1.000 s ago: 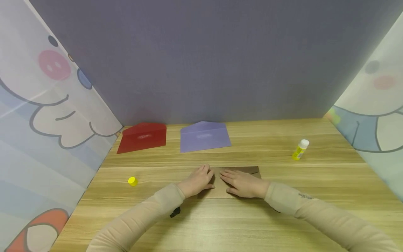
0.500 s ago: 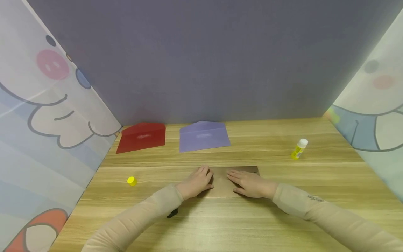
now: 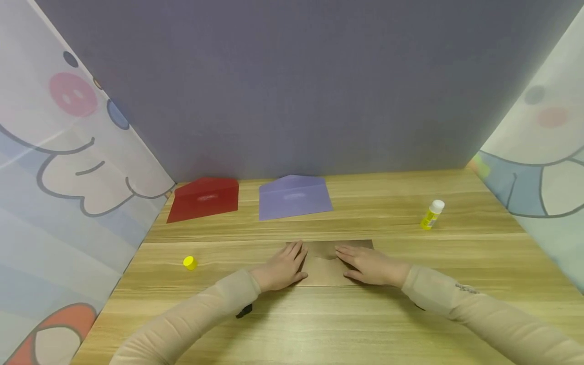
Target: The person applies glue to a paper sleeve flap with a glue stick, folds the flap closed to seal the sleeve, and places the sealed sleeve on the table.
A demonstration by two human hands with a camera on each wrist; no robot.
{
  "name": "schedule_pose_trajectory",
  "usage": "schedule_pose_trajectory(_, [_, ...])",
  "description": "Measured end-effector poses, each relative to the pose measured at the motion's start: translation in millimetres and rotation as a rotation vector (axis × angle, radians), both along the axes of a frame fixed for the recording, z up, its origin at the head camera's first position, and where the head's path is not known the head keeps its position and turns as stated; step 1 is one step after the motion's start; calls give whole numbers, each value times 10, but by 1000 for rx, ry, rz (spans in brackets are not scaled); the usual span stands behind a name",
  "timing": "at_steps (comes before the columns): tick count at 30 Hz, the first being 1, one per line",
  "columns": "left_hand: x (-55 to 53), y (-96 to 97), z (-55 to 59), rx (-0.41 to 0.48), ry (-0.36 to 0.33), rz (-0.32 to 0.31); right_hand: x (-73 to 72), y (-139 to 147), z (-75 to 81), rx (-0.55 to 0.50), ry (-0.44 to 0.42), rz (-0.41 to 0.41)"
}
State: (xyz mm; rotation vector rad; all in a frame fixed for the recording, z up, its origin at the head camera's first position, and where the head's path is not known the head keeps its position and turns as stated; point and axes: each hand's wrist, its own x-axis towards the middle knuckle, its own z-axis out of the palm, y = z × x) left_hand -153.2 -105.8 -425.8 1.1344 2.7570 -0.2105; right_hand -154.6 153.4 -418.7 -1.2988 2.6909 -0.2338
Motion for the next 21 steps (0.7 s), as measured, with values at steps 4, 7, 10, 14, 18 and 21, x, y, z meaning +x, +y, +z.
schedule_pose_trajectory(4, [-1, -4, 0, -3, -45, 16, -19, -50, 19, 7, 13, -19])
schedule_pose_trajectory(7, [2, -2, -2, -18, -68, 31, -20, -106, 34, 21, 22, -17])
schedule_pose_trajectory(10, [8, 2, -7, -31, -78, 43, -11, -185, 54, 32, 28, 8])
schedule_pose_trajectory(14, [20, 7, 8, -48, -81, 49, -9, -296, 58, 48, 27, 30])
schedule_pose_trajectory(18, [20, 4, 3, -61, -76, 46, -28, -379, 33, 82, 17, 32])
schedule_pose_trajectory(21, [13, 3, -13, -68, -73, 44, -43, -418, 14, 99, 11, 30])
